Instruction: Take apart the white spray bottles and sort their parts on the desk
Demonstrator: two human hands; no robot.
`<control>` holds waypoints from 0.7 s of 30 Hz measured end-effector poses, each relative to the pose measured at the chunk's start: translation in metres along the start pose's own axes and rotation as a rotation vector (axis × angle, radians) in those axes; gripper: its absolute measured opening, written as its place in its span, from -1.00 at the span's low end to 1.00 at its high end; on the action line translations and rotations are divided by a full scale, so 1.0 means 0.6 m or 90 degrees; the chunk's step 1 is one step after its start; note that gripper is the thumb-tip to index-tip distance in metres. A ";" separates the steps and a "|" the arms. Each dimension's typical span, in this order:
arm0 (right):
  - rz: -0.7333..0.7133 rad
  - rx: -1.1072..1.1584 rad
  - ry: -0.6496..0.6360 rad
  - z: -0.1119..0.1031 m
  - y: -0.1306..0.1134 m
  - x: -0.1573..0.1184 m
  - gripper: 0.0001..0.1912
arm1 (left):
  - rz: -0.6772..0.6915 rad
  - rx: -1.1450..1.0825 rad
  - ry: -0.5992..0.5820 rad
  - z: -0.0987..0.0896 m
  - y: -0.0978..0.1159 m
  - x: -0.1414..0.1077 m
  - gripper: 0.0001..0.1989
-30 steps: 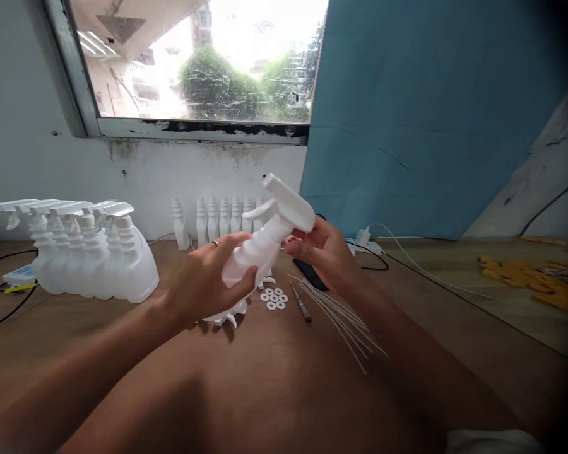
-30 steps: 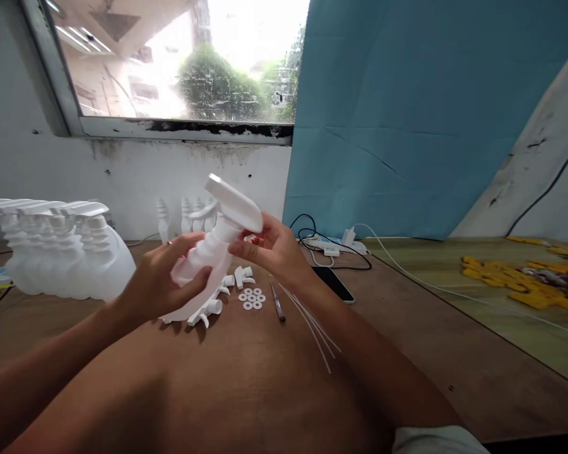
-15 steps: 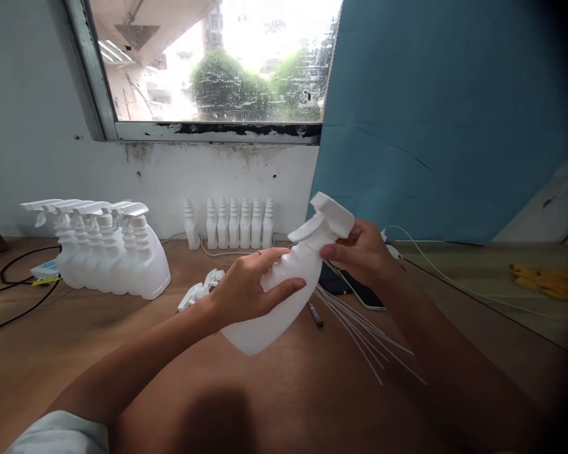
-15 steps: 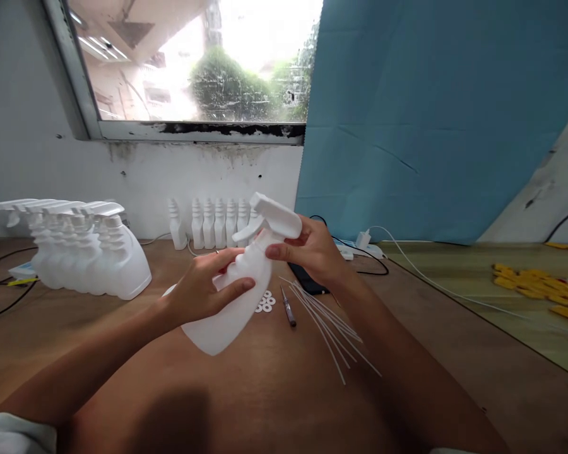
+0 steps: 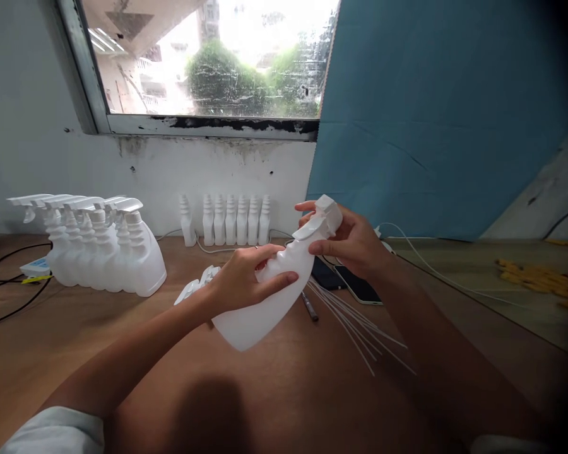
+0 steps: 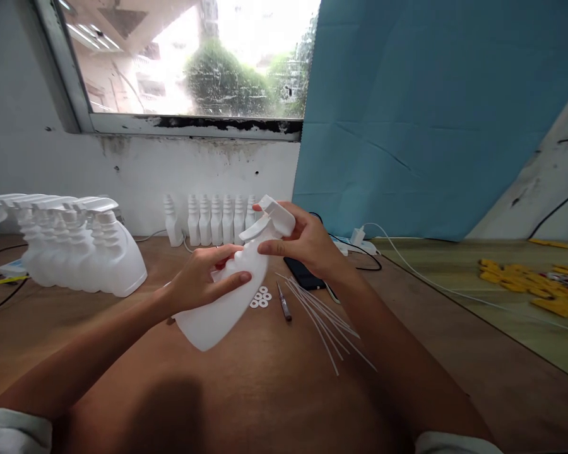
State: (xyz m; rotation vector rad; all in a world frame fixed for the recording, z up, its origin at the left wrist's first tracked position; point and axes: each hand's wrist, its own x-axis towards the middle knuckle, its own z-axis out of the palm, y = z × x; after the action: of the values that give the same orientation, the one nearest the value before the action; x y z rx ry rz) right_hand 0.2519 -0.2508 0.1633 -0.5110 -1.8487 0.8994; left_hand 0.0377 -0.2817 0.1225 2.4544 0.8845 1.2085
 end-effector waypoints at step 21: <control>-0.291 -0.054 0.190 -0.092 -0.055 -0.007 -0.77 | -0.206 -0.390 -0.310 -0.103 -0.092 0.013 -0.63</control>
State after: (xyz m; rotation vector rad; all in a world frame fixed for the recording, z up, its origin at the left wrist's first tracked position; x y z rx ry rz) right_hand 0.3049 -0.2547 0.1998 -0.2392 -1.6363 0.4143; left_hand -0.0295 -0.2359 0.1391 1.8842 0.6153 0.6016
